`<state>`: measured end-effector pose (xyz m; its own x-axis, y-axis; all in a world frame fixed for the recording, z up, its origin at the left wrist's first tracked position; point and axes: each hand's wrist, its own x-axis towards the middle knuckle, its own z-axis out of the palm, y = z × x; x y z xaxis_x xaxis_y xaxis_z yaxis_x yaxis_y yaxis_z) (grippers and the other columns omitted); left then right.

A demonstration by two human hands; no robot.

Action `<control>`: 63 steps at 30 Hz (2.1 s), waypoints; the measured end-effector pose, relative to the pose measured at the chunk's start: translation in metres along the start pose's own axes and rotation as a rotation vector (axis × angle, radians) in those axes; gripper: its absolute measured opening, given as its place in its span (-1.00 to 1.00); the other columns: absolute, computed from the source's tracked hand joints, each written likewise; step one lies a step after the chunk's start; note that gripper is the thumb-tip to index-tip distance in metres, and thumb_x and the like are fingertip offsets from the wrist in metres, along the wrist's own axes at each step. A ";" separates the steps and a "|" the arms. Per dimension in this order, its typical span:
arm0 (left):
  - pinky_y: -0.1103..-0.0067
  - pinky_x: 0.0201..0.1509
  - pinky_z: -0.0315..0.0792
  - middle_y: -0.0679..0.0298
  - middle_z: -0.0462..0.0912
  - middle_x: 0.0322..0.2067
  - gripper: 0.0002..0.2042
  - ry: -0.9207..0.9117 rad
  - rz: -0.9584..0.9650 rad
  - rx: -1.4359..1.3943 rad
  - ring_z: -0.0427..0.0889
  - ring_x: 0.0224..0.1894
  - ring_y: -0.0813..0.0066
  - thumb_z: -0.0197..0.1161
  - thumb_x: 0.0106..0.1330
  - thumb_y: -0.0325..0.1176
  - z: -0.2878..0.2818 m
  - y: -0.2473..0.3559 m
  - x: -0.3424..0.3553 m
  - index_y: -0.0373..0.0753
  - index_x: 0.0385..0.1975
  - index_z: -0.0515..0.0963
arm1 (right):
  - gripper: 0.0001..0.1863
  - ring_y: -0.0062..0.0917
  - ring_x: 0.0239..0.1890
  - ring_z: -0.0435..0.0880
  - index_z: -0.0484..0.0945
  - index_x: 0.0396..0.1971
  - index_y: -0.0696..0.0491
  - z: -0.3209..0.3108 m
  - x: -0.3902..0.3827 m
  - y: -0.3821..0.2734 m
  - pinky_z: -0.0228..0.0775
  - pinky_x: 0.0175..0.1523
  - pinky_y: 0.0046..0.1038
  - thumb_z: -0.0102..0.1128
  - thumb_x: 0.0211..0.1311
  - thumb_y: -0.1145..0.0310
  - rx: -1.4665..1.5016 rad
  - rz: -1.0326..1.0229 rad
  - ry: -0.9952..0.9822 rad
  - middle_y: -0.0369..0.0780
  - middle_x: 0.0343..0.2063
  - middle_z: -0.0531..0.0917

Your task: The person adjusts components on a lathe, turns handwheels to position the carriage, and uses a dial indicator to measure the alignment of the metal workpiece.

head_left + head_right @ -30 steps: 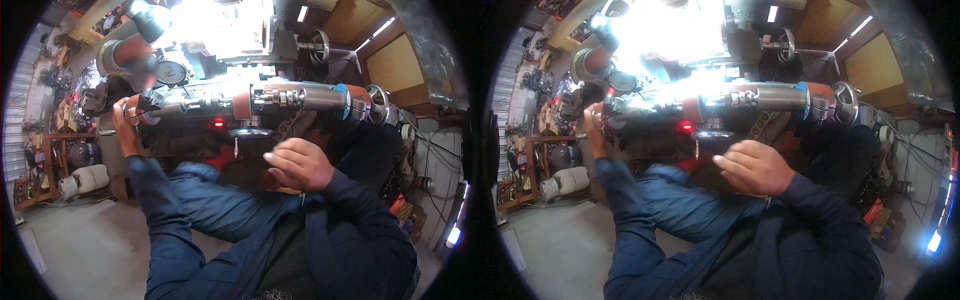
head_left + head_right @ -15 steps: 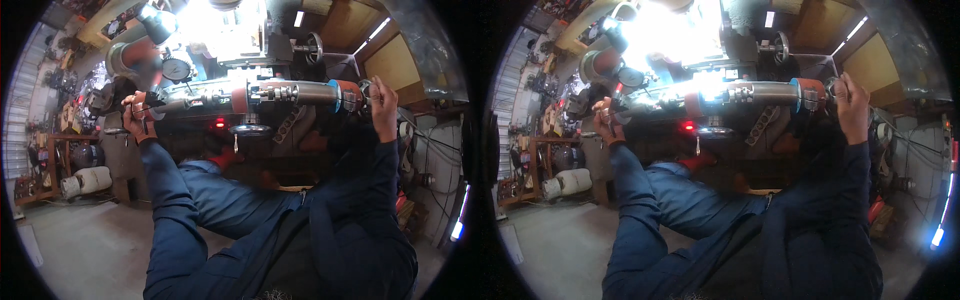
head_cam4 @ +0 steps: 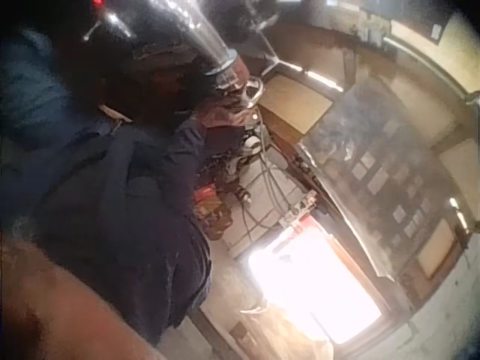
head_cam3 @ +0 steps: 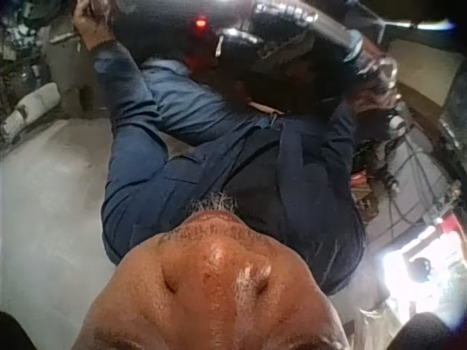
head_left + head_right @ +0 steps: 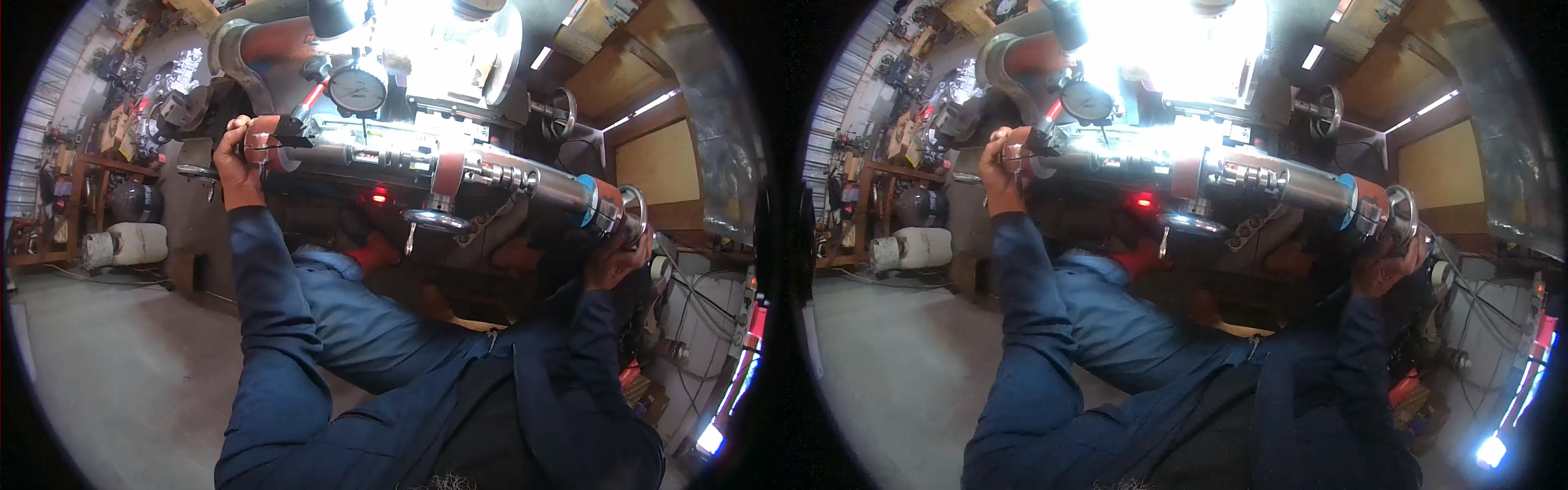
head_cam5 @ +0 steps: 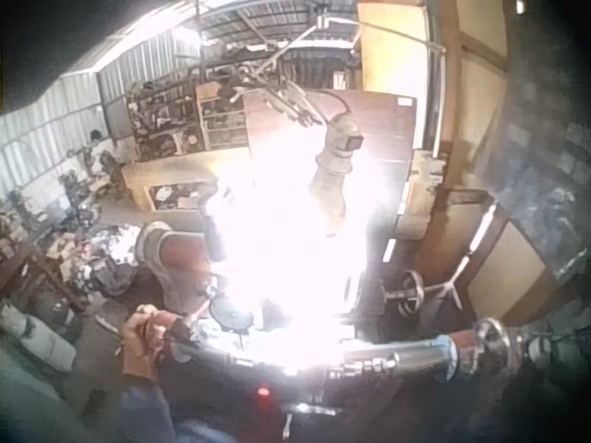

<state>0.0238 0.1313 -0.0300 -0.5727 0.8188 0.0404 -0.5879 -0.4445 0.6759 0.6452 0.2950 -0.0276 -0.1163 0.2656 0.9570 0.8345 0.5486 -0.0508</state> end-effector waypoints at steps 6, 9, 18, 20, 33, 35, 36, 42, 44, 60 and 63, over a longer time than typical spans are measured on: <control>0.10 0.61 -0.11 -0.04 0.12 0.47 -0.43 -0.139 0.180 -0.001 0.09 0.51 -0.09 0.21 0.20 -0.20 0.004 -0.017 -0.005 -0.24 0.24 0.38 | -0.53 -0.03 0.10 0.55 0.47 0.11 0.20 -0.015 0.044 0.004 0.29 0.25 -0.08 -0.08 0.51 0.10 -0.164 0.101 -0.296 0.02 0.02 0.60; 0.08 0.53 0.12 0.05 0.26 0.41 -0.49 -0.331 0.346 -0.154 0.25 0.45 0.10 0.09 0.26 -0.16 0.012 -0.035 0.008 -0.16 0.22 0.41 | -0.49 -0.03 0.12 0.58 0.48 0.16 0.21 -0.016 0.055 0.006 0.36 0.23 -0.14 -0.16 0.53 0.10 -0.012 0.242 -0.528 0.05 0.05 0.62; 0.43 0.04 0.54 0.30 0.58 -0.27 -0.86 0.132 0.000 0.067 0.62 -0.15 0.38 0.23 0.18 -0.38 -0.008 0.005 0.004 -0.18 -0.29 0.49 | -0.52 -0.06 0.03 0.65 0.49 0.21 0.08 -0.015 0.063 0.016 0.47 0.10 -0.16 -0.23 0.54 0.15 -0.080 0.168 -0.607 -0.01 0.04 0.65; 0.44 0.08 0.53 0.30 0.58 -0.27 -0.86 0.159 -0.024 0.043 0.61 -0.13 0.38 0.26 0.14 -0.47 0.001 0.006 0.000 -0.19 -0.30 0.50 | -0.52 -0.07 0.08 0.63 0.47 0.24 0.11 -0.017 0.063 0.019 0.45 0.16 -0.19 -0.20 0.53 0.17 -0.062 0.214 -0.683 0.01 0.08 0.63; 0.30 0.14 0.46 0.23 0.63 -0.09 -0.77 0.390 0.071 0.028 0.60 0.02 0.27 0.16 0.40 -0.18 0.006 0.011 -0.048 -0.17 -0.12 0.51 | -0.72 -0.58 -0.10 0.55 0.55 0.01 0.19 -0.058 0.030 0.122 0.38 0.04 -0.50 -0.05 0.56 0.33 0.340 0.674 -0.889 -0.25 -0.18 0.63; 0.32 0.14 0.46 0.24 0.62 -0.08 -0.77 0.392 0.031 0.005 0.60 0.01 0.28 0.17 0.38 -0.18 0.005 0.016 -0.050 -0.17 -0.12 0.51 | -0.71 -0.62 -0.12 0.54 0.56 -0.02 0.16 -0.035 0.028 0.118 0.37 0.01 -0.54 -0.07 0.57 0.29 0.404 0.629 -0.775 -0.27 -0.19 0.64; 0.33 0.14 0.46 0.24 0.62 -0.08 -0.78 0.371 0.043 0.025 0.60 0.01 0.28 0.17 0.38 -0.18 0.003 0.012 -0.045 -0.16 -0.12 0.51 | -0.69 -0.61 -0.13 0.55 0.57 -0.03 0.15 -0.028 0.044 0.110 0.38 0.01 -0.54 -0.08 0.58 0.26 0.389 0.620 -0.753 -0.27 -0.19 0.64; 0.34 0.11 0.46 0.21 0.61 -0.08 -0.78 0.470 0.074 0.066 0.59 0.00 0.27 0.17 0.37 -0.18 0.012 0.011 -0.040 -0.15 -0.13 0.50 | -0.67 -0.47 -0.15 0.64 0.55 -0.01 0.12 0.020 0.033 0.130 0.47 -0.02 -0.45 0.01 0.50 0.19 0.714 0.914 -0.807 -0.21 -0.18 0.68; 0.32 0.10 0.47 0.20 0.61 -0.06 -0.79 0.463 0.053 0.072 0.59 -0.02 0.27 0.17 0.37 -0.19 0.011 0.012 -0.039 -0.14 -0.14 0.51 | -0.64 -0.54 -0.20 0.61 0.57 -0.06 0.12 0.021 0.026 0.131 0.45 -0.06 -0.47 0.01 0.51 0.12 0.642 0.619 -0.833 -0.24 -0.21 0.67; 0.30 -0.07 0.55 0.21 0.68 -0.16 -0.81 0.390 0.036 0.107 0.68 -0.13 0.23 0.10 0.40 -0.21 0.011 0.012 -0.026 -0.16 -0.19 0.54 | -0.76 -0.47 -0.20 0.65 0.56 -0.02 0.11 -0.045 -0.053 0.225 0.48 -0.06 -0.43 0.11 0.43 0.34 0.424 0.577 -1.073 -0.29 -0.27 0.68; 0.28 -0.05 0.56 0.20 0.67 -0.15 -0.80 0.384 0.027 0.139 0.68 -0.11 0.22 0.11 0.40 -0.21 0.012 0.017 -0.030 -0.17 -0.16 0.53 | -0.77 -0.53 -0.22 0.62 0.57 -0.03 0.10 -0.055 -0.007 0.190 0.45 -0.08 -0.47 0.11 0.46 0.32 0.667 0.777 -1.146 -0.33 -0.30 0.65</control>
<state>0.0372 0.1032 -0.0109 -0.7739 0.6005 -0.2010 -0.5022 -0.3887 0.7724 0.8344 0.3545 -0.0283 -0.3799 0.9219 -0.0762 0.5340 0.1513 -0.8319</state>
